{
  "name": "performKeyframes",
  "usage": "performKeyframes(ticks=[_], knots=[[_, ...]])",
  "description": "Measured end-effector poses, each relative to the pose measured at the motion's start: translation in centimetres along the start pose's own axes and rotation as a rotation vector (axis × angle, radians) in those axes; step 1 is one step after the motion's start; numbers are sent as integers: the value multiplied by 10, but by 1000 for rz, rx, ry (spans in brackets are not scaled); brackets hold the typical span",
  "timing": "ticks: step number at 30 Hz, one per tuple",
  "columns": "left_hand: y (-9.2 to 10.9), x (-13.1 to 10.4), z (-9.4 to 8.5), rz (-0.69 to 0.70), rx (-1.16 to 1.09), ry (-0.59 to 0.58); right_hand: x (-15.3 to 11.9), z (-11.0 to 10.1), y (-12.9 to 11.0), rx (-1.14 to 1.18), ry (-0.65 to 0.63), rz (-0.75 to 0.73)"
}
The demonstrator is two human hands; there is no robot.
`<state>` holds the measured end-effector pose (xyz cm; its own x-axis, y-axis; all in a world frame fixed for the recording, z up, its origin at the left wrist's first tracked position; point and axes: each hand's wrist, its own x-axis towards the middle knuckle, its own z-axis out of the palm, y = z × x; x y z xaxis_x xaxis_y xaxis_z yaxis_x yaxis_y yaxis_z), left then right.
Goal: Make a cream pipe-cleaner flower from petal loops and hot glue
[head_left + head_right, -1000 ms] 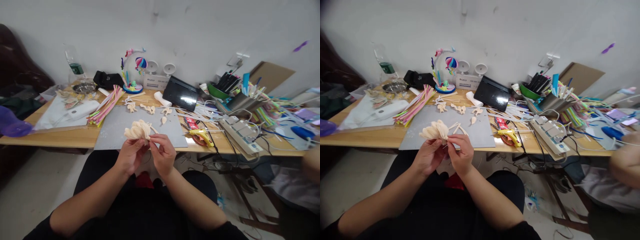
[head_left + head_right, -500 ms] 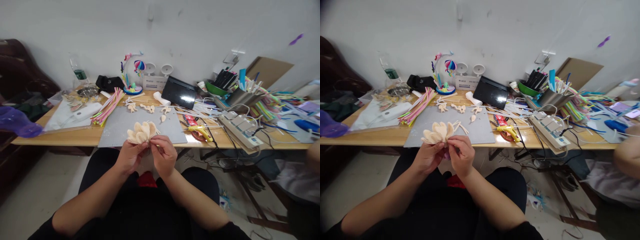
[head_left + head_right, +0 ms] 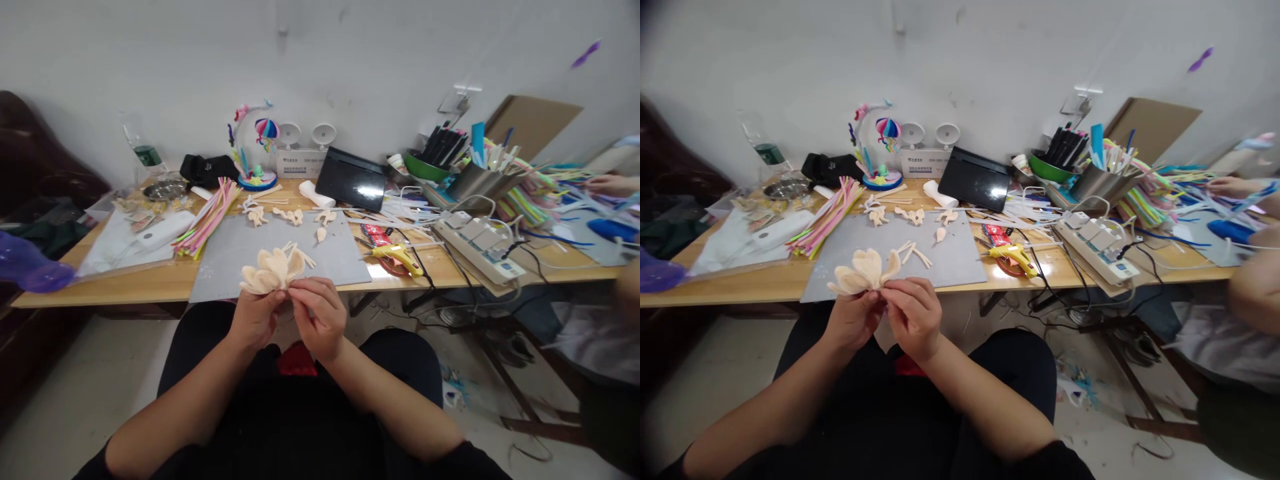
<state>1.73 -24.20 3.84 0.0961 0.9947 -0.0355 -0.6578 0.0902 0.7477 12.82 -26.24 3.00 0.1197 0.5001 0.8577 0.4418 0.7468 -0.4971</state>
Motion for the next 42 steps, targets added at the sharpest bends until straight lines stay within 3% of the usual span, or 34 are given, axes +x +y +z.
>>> performKeyframes(ticks=[9,11,13,15,17,18,21,24,31,33,34,37,38,39,42], knots=[[-9,9,-4,-86,3,21,0,-1,13,-126,-86,-89],[-9,11,-4,-97,3,20,1,-10,21,-138,-125,-115],[-7,13,-3,-92,6,-6,4,-32,38,-204,-103,-81],[-5,13,-4,-82,-4,-32,10,-67,66,-426,13,48],[-4,14,-5,-80,-34,-36,16,-106,101,-739,62,308],[-4,14,-5,-87,-54,-33,20,-123,119,-889,5,446],[-3,15,-5,-113,-111,-42,27,-156,160,-1180,-370,762],[-1,14,-3,-130,-136,-60,31,-165,176,-1209,-528,863],[8,11,-2,-140,-149,-44,47,-171,180,-1177,-583,929],[9,10,-4,-140,-152,-30,49,-176,177,-1114,-450,905],[10,10,-5,-140,-151,-21,50,-177,173,-1032,-306,892],[10,11,-7,-135,-155,20,49,-173,150,-488,206,905],[11,11,-7,-132,-159,38,48,-168,139,-256,291,930],[11,12,-7,-129,-162,58,47,-161,126,-53,349,941],[13,13,-6,-122,-165,110,40,-130,84,326,144,1002]])
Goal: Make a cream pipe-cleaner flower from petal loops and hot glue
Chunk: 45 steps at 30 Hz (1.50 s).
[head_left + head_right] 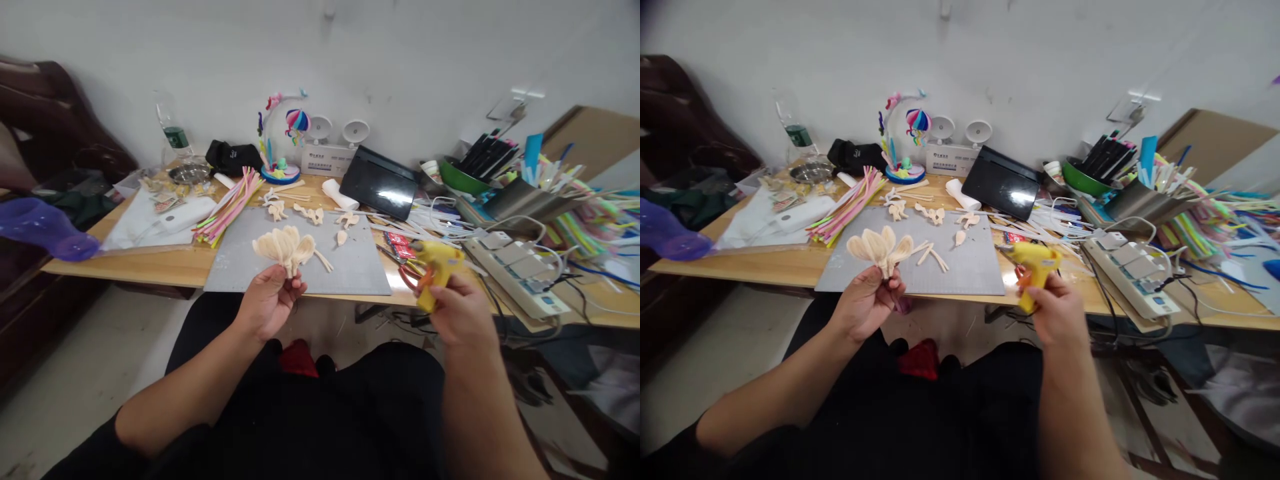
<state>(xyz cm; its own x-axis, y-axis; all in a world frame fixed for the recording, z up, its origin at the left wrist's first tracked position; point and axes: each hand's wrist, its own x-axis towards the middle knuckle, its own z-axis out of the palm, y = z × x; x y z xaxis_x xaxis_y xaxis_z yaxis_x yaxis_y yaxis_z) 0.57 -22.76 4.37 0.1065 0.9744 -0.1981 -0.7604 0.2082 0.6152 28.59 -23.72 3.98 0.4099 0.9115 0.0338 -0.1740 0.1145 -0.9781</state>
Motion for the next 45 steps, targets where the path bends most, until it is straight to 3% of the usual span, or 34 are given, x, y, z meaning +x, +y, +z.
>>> performKeyframes(ticks=[5,10,13,17,30,45], knots=[[0,2,1,14,10,4,-57,58,9,134,-269,68],[0,0,-2,29,16,-34,-77,85,25,54,-296,20],[1,-2,-3,42,26,-24,-80,90,29,0,-337,-76],[3,-4,-5,58,30,-10,-84,93,24,-248,-411,-234],[3,-3,-2,92,-15,58,-86,95,22,-567,-365,-635],[5,-7,2,88,-46,56,-88,102,25,-651,-336,-701]])
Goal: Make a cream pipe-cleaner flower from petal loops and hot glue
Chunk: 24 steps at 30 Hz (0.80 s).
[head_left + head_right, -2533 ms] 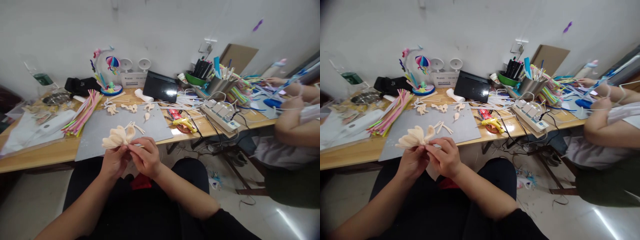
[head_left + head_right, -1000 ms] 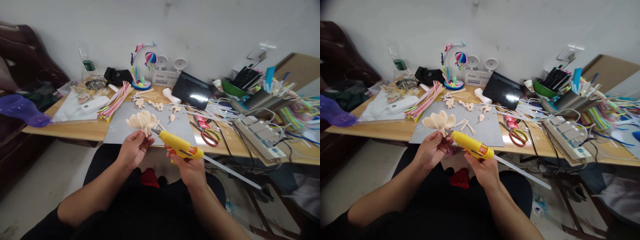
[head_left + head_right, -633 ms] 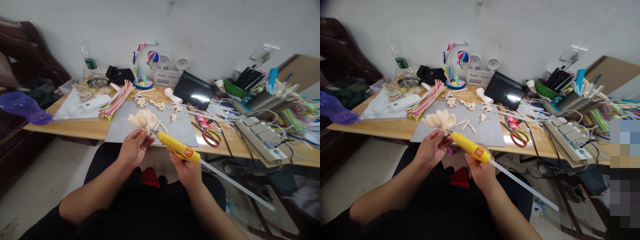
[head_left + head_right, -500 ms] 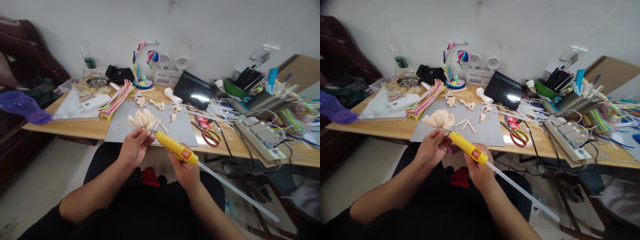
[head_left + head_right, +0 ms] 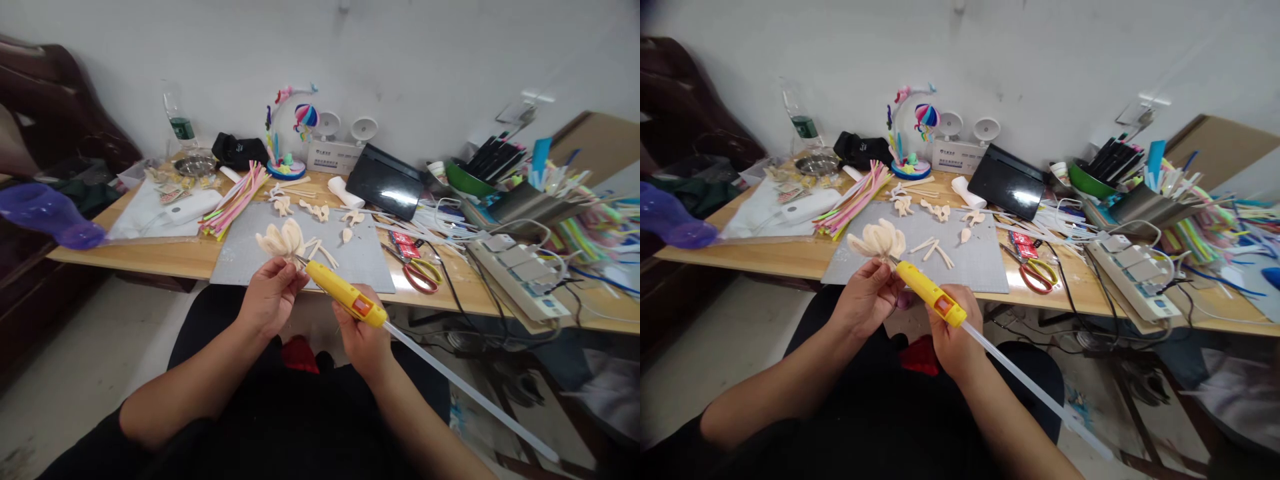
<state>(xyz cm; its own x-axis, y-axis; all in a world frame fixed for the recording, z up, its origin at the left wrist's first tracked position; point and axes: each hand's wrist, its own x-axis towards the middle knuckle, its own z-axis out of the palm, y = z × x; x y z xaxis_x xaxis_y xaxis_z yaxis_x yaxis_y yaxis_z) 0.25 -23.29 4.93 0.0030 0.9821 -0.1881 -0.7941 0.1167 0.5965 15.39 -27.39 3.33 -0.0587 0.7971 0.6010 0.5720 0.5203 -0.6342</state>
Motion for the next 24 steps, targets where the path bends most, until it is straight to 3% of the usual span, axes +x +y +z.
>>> performKeyframes(ticks=[18,21,24], knots=[[1,4,-5,18,-8,5,-1,-5,-3,23,-39,-18],[4,5,-6,37,-11,27,-6,-11,8,126,-30,145],[8,6,-9,42,5,31,-4,-24,41,212,32,499]])
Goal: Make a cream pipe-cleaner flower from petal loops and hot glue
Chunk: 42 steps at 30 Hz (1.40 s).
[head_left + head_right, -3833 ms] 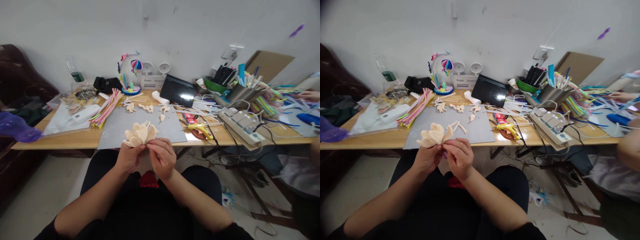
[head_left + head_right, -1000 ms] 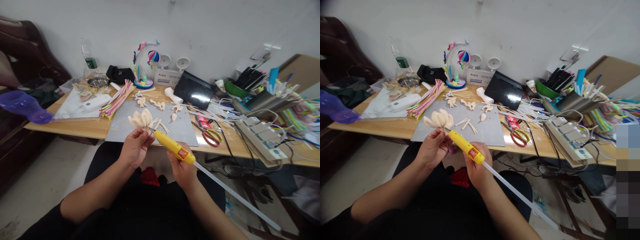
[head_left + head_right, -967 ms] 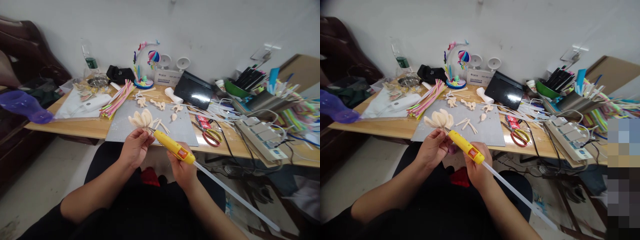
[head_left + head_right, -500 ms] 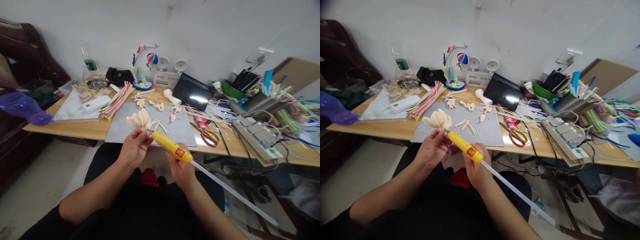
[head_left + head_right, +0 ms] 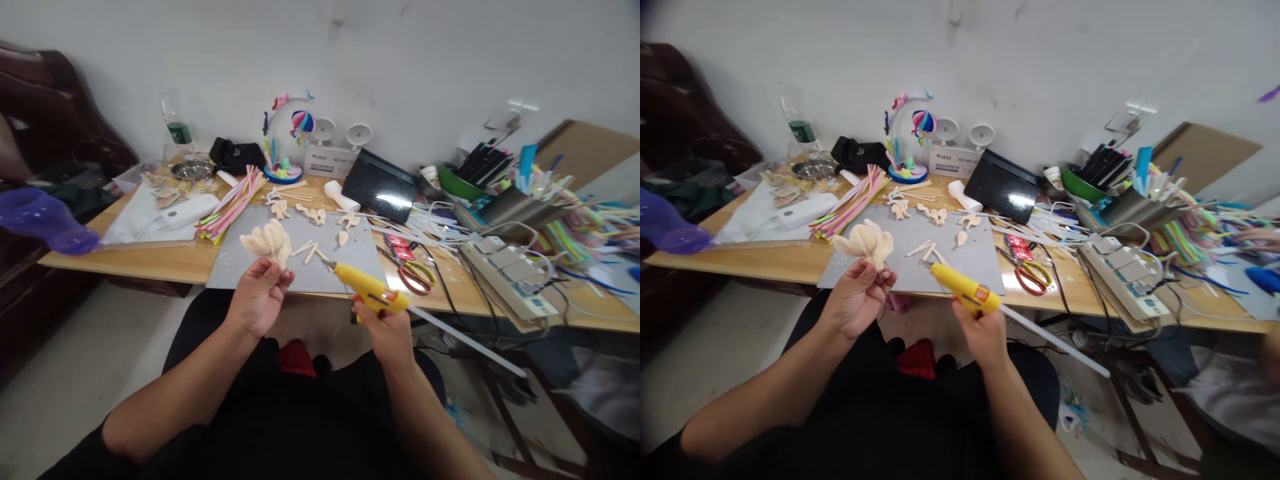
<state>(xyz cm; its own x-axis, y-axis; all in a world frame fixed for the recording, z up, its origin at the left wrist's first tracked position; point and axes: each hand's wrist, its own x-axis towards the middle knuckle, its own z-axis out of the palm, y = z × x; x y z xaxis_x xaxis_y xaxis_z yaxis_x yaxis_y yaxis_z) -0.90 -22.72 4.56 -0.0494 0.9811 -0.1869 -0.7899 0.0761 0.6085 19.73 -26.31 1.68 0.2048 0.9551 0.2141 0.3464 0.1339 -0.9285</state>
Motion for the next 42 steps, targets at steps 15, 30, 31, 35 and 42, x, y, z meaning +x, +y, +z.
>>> performKeyframes(ticks=[15,30,31,35,42], knots=[[-6,0,4,-68,16,-33,100,-79,61,-442,285,432],[-7,-20,6,-275,76,-261,43,45,-36,350,-371,-460],[-6,-20,5,-270,75,-255,43,41,-37,308,-337,-518],[-3,-19,2,-209,83,-221,43,20,-48,88,-342,-741],[-4,-18,1,-29,282,-168,39,2,-84,-287,-397,-927]])
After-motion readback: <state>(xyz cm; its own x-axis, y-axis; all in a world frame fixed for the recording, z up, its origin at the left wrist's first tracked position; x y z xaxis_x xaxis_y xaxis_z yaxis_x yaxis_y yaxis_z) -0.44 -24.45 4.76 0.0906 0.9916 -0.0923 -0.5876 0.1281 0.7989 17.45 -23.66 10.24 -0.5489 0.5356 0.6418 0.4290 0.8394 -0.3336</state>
